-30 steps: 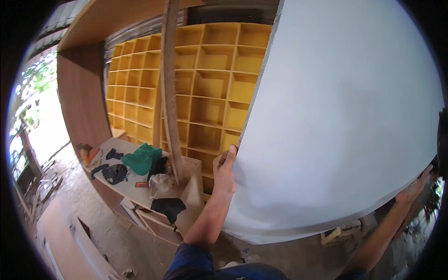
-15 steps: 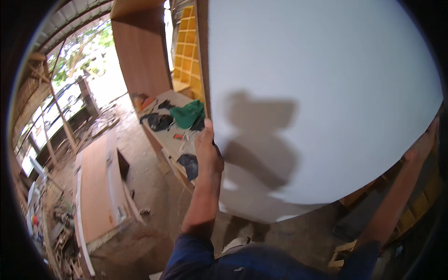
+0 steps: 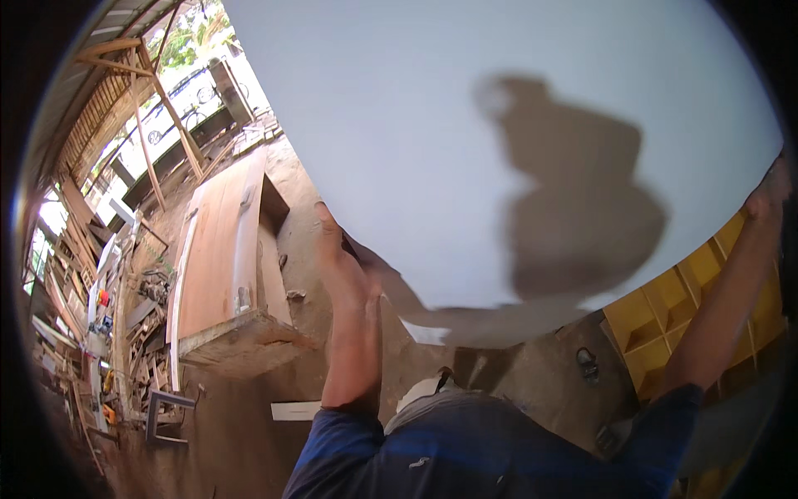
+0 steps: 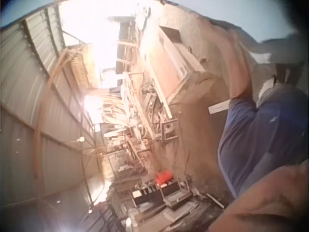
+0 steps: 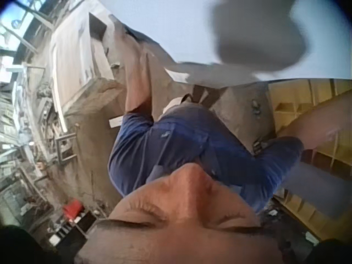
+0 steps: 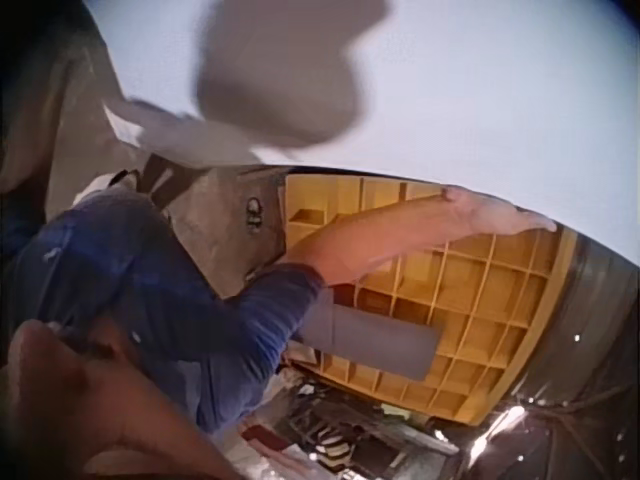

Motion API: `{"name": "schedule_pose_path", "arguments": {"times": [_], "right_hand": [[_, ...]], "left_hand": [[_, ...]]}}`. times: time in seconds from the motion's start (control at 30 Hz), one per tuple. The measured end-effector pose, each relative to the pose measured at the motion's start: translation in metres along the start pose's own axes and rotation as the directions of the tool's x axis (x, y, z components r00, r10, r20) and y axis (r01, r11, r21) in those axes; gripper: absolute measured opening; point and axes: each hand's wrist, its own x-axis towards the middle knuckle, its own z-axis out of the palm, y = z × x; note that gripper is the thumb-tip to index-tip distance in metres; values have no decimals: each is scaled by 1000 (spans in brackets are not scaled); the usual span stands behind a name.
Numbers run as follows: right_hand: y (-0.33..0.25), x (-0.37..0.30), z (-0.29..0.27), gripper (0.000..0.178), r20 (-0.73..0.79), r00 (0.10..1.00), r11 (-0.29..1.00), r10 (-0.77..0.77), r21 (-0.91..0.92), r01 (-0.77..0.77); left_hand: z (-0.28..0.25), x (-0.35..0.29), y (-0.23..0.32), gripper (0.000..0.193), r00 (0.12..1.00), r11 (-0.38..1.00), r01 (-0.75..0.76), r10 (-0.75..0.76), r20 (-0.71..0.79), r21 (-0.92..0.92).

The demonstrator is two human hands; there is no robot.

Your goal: The person picks up a grey U-shaped furniture component, wipes it with a cloth, and applies white paint to the surfaces using a spray gun.

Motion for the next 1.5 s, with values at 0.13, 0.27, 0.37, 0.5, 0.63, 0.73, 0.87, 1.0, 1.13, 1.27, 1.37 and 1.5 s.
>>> {"name": "schedule_pose_path", "arguments": {"times": [0.13, 0.27, 0.37, 0.5, 0.63, 0.73, 0.87, 1.0, 1.13, 1.27, 1.37, 1.5], "right_hand": [[43, 26, 25, 58, 42, 997, 998, 58, 29, -59], [85, 55, 45, 59, 153, 978, 978, 138, 133, -159], [112, 83, 47, 61, 294, 940, 935, 171, 252, -249], [171, 108, 54, 64, 570, 798, 849, 196, 309, -430], [224, 136, 53, 64, 839, 537, 716, -90, 429, -551], [232, 127, 71, 65, 713, 680, 747, 173, 355, -562], [278, 153, 64, 69, 850, 526, 828, 36, 269, -491], [293, 146, 70, 72, 829, 550, 822, 103, 240, -516], [295, 137, 78, 79, 732, 605, 780, 313, 165, -603], [340, 143, 80, 78, 763, 512, 699, 394, 114, -706], [365, 141, 80, 81, 757, 502, 683, 419, 102, -723], [380, 137, 79, 81, 811, 448, 637, 377, 124, -761]], "left_hand": [[4, 0, -26, 59, 996, 1000, 19, -17, -91, 19], [-11, 3, -66, 59, 987, 1000, -13, 15, -157, 11], [-1, 10, -87, 57, 983, 999, -33, 35, -183, 16], [0, 1, -113, 55, 957, 996, -66, 78, -279, 51], [2, 0, -147, 56, 960, 995, -81, 94, -265, 60], [1, -4, -156, 58, 957, 990, -110, 130, -260, 90], [11, -9, -178, 61, 957, 981, -144, 171, -236, 128], [-4, -9, -198, 59, 959, 984, -136, 161, -235, 119], [-9, -7, -211, 61, 954, 986, -132, 154, -257, 100], [-14, -5, -221, 59, 943, 986, -143, 162, -290, 87], [-24, -4, -231, 55, 950, 989, -127, 143, -278, 76], [-37, 4, -244, 50, 962, 992, -122, 125, -243, 31]]}}
